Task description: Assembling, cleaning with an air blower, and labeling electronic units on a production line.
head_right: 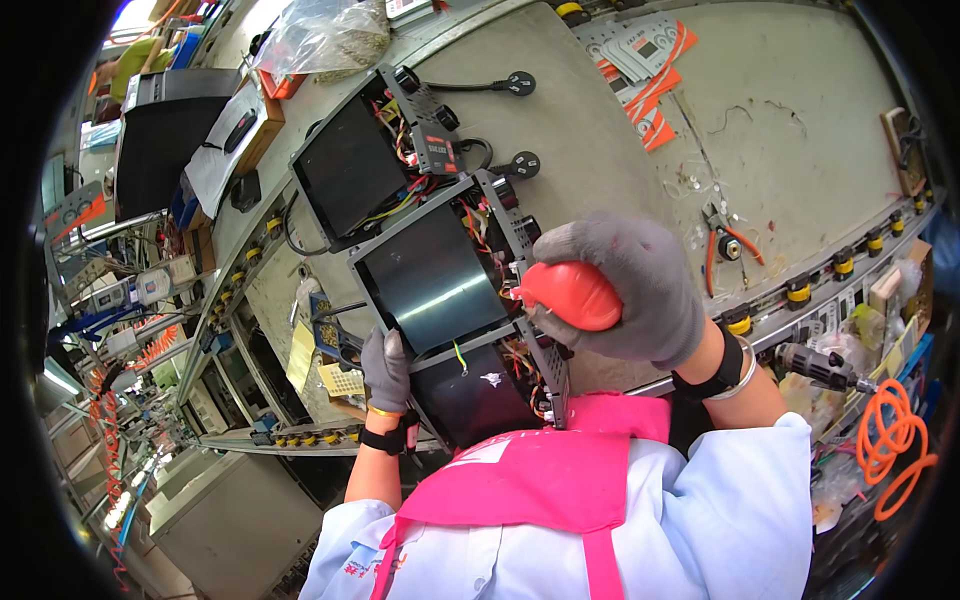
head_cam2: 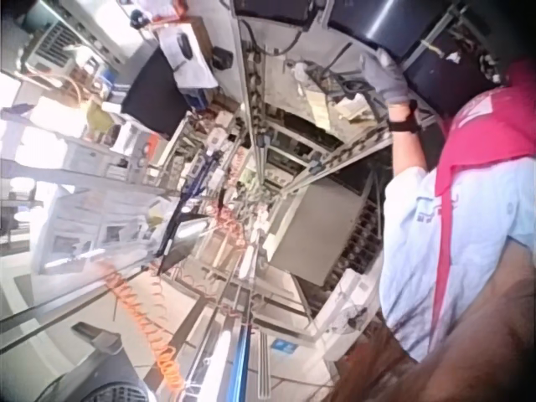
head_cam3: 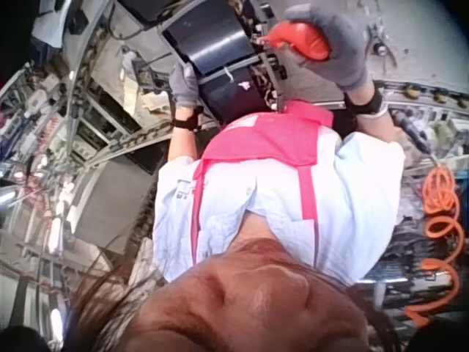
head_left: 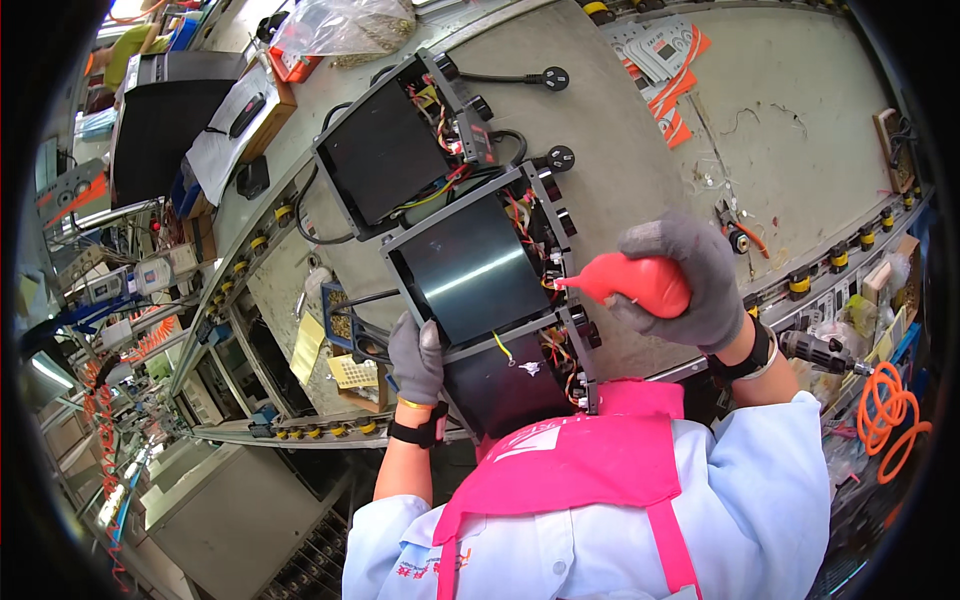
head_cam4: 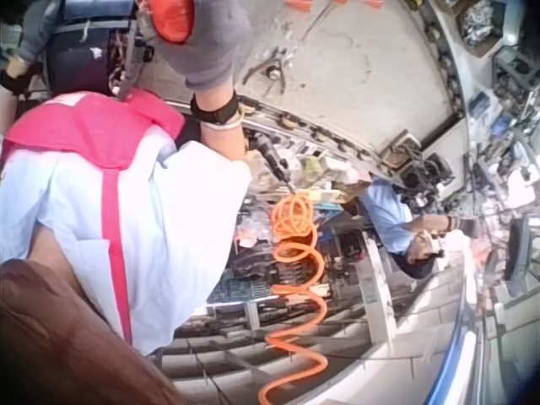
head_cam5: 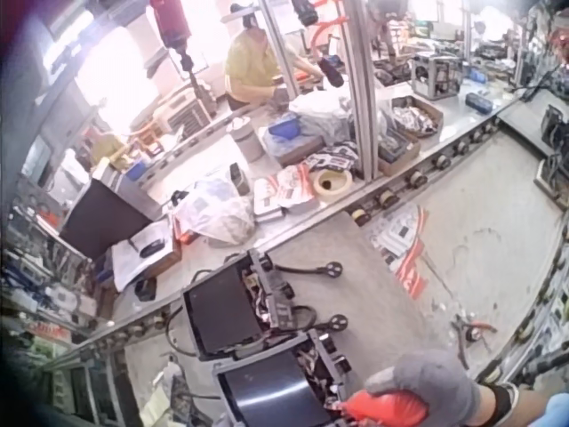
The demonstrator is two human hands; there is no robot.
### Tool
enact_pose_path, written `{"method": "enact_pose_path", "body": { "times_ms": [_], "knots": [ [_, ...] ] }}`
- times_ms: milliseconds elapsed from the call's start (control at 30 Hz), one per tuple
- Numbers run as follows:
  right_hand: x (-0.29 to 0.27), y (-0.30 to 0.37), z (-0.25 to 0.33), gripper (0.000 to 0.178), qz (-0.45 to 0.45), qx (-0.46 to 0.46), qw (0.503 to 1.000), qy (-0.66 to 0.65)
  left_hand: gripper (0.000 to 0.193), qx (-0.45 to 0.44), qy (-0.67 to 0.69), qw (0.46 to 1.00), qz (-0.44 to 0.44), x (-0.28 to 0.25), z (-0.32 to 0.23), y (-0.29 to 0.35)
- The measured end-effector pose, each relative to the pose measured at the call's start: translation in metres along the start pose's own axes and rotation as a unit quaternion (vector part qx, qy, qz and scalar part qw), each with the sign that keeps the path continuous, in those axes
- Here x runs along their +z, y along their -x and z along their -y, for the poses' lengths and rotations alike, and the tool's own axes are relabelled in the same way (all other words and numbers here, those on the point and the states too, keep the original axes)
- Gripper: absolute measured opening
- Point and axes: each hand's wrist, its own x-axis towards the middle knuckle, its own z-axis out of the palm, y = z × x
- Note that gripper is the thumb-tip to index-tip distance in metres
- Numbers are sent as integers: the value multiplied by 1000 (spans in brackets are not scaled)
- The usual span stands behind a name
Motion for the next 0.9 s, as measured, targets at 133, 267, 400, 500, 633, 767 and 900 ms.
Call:
{"method": "enact_pose_path", "body": {
  "times_ms": [133,267,400,500,633,767,900],
  "knots": [
    [-8,5,-7,43,11,26,997,-71,52,-28,49,998,18,0,-1,3],
    [-15,12,-20,43,35,37,992,-112,57,-73,-2,997,18,1,1,8],
    [-3,15,-34,42,-142,112,955,-237,63,-122,83,989,11,6,9,13],
    [12,10,-51,46,-167,74,969,-168,68,-160,111,981,16,5,18,20],
    [38,2,-76,50,-161,22,970,-181,69,-208,118,970,43,1,32,27],
    [51,4,-89,50,-145,3,974,-176,72,-250,157,955,21,1,39,34],
    [56,7,-94,52,-149,8,969,-197,75,-257,159,953,34,2,39,36]
  ]
}}
